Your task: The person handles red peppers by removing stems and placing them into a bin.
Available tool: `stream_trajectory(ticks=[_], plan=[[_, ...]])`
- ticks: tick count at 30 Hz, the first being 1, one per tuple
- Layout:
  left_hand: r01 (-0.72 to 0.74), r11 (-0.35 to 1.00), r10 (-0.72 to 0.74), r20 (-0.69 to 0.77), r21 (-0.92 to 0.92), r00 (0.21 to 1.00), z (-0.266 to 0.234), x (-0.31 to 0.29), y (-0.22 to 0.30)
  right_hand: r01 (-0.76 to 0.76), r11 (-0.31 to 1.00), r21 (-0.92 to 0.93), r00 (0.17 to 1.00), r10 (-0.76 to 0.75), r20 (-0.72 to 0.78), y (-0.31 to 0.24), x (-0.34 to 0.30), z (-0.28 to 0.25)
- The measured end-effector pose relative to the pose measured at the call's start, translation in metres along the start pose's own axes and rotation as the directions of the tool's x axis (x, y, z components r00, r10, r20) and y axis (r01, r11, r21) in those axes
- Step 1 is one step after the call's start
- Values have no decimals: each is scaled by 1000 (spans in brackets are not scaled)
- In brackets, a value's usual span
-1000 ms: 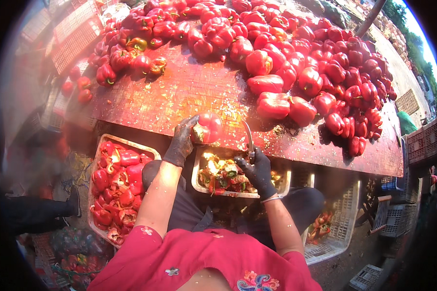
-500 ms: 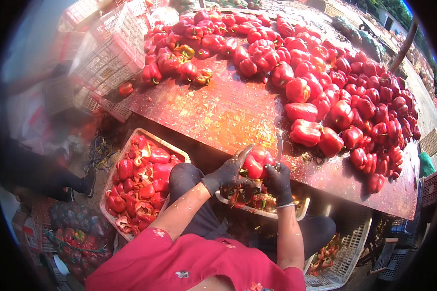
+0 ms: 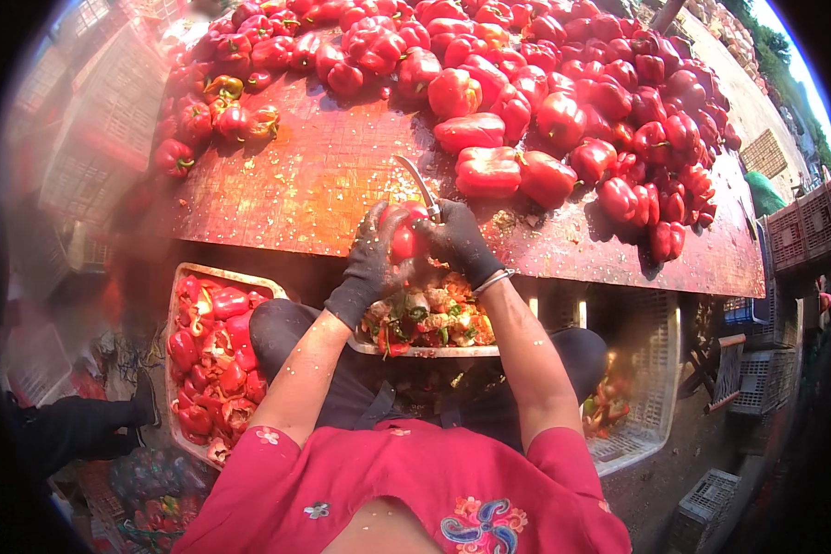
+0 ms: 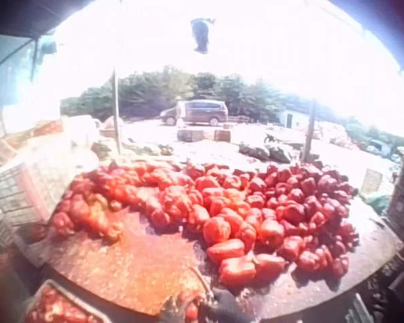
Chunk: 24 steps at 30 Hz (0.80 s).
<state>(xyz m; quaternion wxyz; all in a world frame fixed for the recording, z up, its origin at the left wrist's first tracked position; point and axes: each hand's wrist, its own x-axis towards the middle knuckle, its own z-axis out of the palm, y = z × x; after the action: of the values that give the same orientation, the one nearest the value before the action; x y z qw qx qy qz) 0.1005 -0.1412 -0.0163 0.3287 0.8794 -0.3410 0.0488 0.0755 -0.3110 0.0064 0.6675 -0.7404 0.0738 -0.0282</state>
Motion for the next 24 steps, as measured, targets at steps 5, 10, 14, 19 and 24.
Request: stream_trajectory(ticks=[5, 10, 14, 19, 24], plan=[[49, 997, -62, -228, -65, 972, 31, 17, -31, 154, 885, -439, 928, -283, -244, 18, -41, 16], [-88, 996, 76, -394, -13, 916, 10, 35, -8, 9, 916, -401, 980, -87, -177, 45, -50, 24], [111, 975, -186, -435, -192, 881, 39, 50, -29, 115, 792, -600, 984, -174, -40, 45, -39, 21], [81, 982, -151, -447, -172, 882, 33, 58, -42, 19, 852, -523, 992, -80, -95, 56, -92, 11], [165, 963, -244, -437, -211, 866, 32, 53, -38, 11, 994, -105, 952, -42, -302, 7, -43, 23]])
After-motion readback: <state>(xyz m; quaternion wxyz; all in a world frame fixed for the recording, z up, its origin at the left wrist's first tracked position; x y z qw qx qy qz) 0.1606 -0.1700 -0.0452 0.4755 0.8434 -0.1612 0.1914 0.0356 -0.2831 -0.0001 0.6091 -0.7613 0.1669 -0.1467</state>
